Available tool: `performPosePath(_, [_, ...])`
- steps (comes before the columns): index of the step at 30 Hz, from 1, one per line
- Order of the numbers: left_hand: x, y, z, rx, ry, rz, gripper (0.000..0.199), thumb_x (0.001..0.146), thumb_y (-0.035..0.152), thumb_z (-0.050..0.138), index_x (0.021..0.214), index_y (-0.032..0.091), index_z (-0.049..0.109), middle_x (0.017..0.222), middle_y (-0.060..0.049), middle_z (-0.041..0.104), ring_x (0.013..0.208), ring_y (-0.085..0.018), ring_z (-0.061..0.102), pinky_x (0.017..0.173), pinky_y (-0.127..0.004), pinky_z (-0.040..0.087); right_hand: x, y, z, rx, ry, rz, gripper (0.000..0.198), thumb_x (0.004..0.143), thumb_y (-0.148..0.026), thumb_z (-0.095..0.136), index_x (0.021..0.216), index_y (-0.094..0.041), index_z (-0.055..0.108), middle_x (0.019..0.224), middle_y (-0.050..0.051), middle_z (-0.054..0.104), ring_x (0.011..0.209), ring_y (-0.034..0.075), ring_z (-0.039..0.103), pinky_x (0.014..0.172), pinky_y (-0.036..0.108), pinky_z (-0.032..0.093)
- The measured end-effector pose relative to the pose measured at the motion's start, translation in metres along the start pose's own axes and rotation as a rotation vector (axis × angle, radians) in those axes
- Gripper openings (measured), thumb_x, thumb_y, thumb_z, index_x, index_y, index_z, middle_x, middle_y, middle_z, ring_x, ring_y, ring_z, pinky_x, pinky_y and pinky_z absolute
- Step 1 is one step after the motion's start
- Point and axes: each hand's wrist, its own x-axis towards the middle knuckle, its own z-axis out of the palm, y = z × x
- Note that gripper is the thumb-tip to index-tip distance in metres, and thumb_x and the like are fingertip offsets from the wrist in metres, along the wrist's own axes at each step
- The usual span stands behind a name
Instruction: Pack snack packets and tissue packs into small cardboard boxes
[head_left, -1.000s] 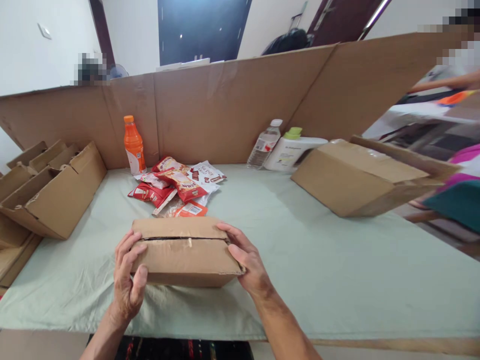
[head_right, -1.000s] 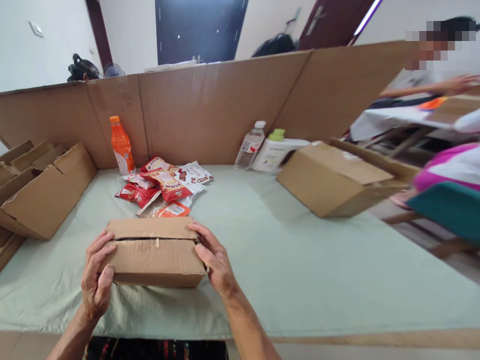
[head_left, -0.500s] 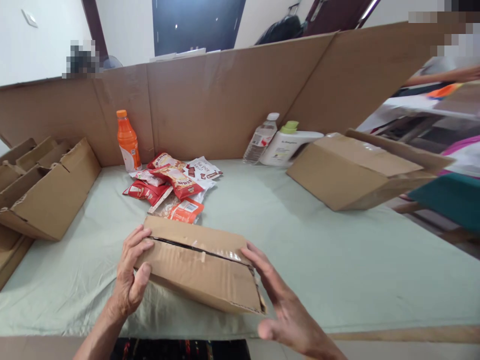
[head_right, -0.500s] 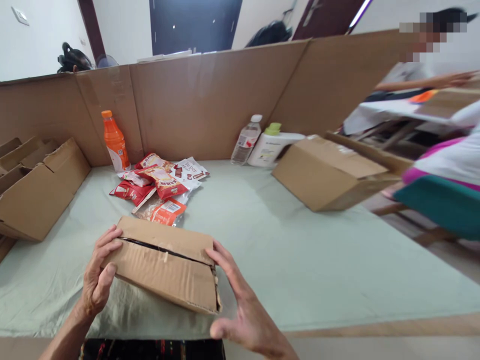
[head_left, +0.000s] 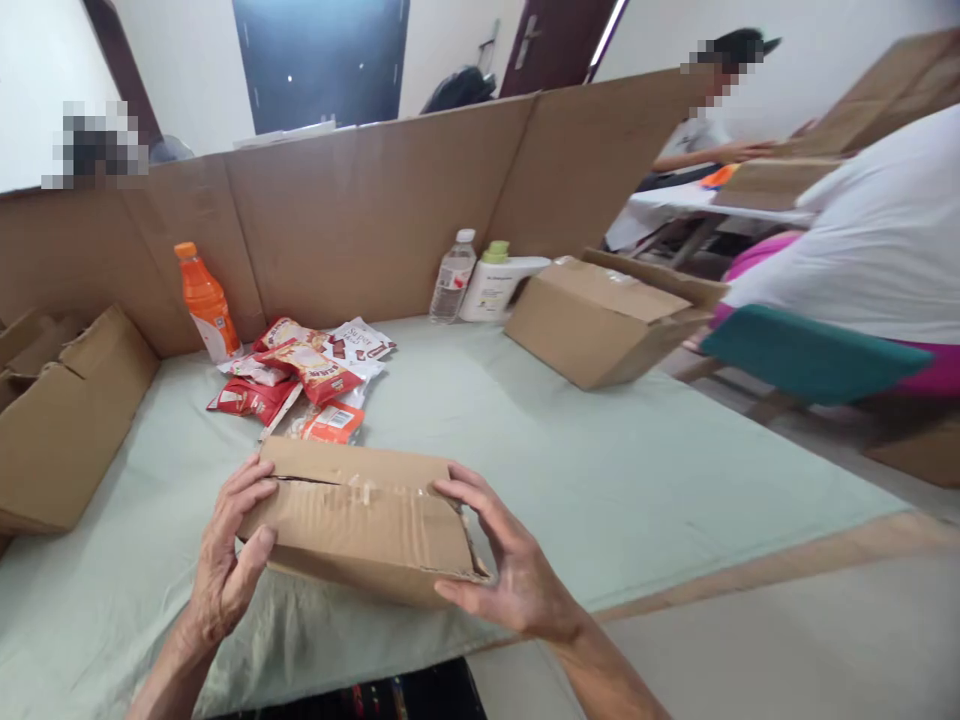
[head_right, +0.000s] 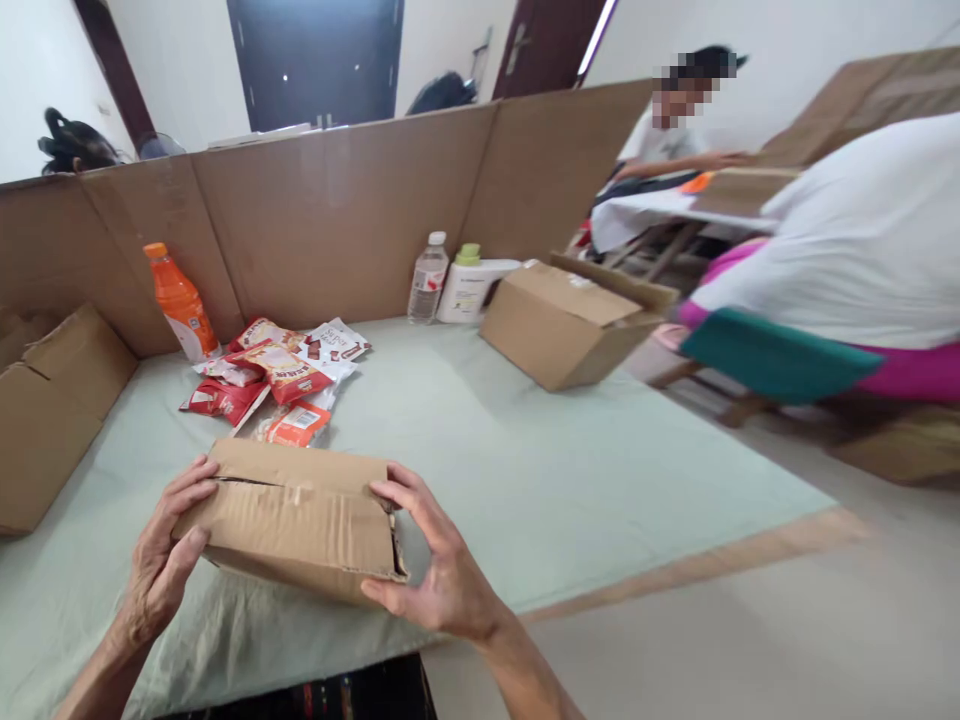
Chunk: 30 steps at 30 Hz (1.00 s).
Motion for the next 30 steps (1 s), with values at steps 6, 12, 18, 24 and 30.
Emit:
performPosePath(6, [0.035,-0.003,0.031,-0.074,-0.133,0.025,0.034,0.103,0.032,0.054,0.137,0.028,0.058,0.151,-0.01,0.056,0.149,-0.03,0.042,0.121,-0.05,0.038,-0.011,0.006,-0.033,-0.142,0.114,-0.014,0.066,0.077,-0.038,0.078,0.137,-0.021,0.058,0.15,0.02,0.053,0.14,0.035,0.053,0.11,0.044,0.049])
performPosePath(12, [0.081,-0.001,0.084,-0.185,-0.267,0.113,0.035,0.102,0.034,0.057,0.137,0.026,0.058,0.15,-0.014,0.056,0.146,-0.031,0.047,0.119,-0.054,0.041,-0.035,0.021,-0.073,-0.25,0.268,0.081,0.061,0.08,-0.04,0.077,0.135,-0.02,0.059,0.149,0.02,0.054,0.138,0.035,0.055,0.11,0.045,0.049])
performPosePath(18, [0.128,0.01,0.153,-0.303,-0.401,0.212,0.035,0.104,0.037,0.053,0.136,0.023,0.058,0.151,-0.015,0.055,0.15,-0.031,0.042,0.122,-0.055,0.038,-0.063,0.037,-0.118,-0.341,0.472,0.197,0.062,0.077,-0.046,0.079,0.131,-0.022,0.06,0.148,0.019,0.057,0.133,0.034,0.06,0.101,0.041,0.058])
performPosePath(24, [0.183,0.036,0.231,-0.206,-0.546,0.367,0.04,0.105,0.039,0.045,0.139,0.022,0.056,0.152,-0.015,0.054,0.148,-0.028,0.044,0.123,-0.05,0.037,-0.086,0.048,-0.17,-0.413,0.686,0.356,0.071,0.063,-0.054,0.086,0.123,-0.023,0.063,0.143,0.017,0.061,0.127,0.035,0.064,0.098,0.041,0.059])
performPosePath(30, [0.245,0.081,0.318,0.097,-0.78,0.499,0.042,0.105,0.03,0.041,0.144,0.021,0.054,0.158,-0.01,0.049,0.146,-0.026,0.044,0.119,-0.044,0.041,-0.093,0.065,-0.215,-0.436,0.961,0.485,0.081,0.052,-0.058,0.089,0.12,-0.022,0.064,0.133,0.016,0.066,0.105,0.031,0.071,0.089,0.043,0.061])
